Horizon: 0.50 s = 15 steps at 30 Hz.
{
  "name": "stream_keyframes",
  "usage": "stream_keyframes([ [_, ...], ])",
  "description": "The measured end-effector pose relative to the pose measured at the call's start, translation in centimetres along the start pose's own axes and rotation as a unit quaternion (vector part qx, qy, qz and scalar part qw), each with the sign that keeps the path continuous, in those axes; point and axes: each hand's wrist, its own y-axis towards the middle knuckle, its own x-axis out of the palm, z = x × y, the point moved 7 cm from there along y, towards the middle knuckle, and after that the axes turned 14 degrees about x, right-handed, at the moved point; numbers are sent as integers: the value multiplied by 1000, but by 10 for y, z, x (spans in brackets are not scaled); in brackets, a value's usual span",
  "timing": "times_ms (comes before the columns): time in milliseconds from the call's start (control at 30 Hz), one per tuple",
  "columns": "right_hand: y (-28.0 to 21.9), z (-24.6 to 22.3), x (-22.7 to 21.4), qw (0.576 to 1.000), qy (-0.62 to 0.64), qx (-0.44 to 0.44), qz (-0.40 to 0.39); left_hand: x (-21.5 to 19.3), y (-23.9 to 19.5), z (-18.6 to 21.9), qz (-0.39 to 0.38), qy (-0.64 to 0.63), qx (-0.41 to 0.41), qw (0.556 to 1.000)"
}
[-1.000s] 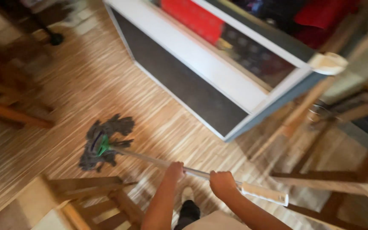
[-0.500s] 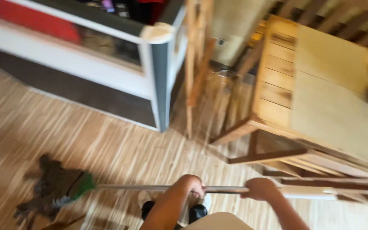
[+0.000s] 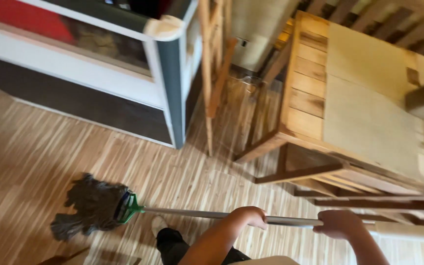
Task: Mopping the floor in a restaurant dining area between tables and chairs.
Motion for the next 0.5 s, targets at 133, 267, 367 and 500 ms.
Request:
stream_keyframes([
  [133, 11, -52, -36, 998, -26, -47, 21, -30, -29, -46, 70, 54, 61, 994],
  [267, -25, -129, -121, 989, -49, -95, 105, -95, -103, -75, 152, 48, 1, 987],
  [367, -70, -197, -184, 979, -68, -105, 160, -148, -188, -75, 205, 24, 1, 978],
  [500, -136, -304, -237, 971, -47, -117, 201, -196, -310, -104, 290, 59, -66, 953],
])
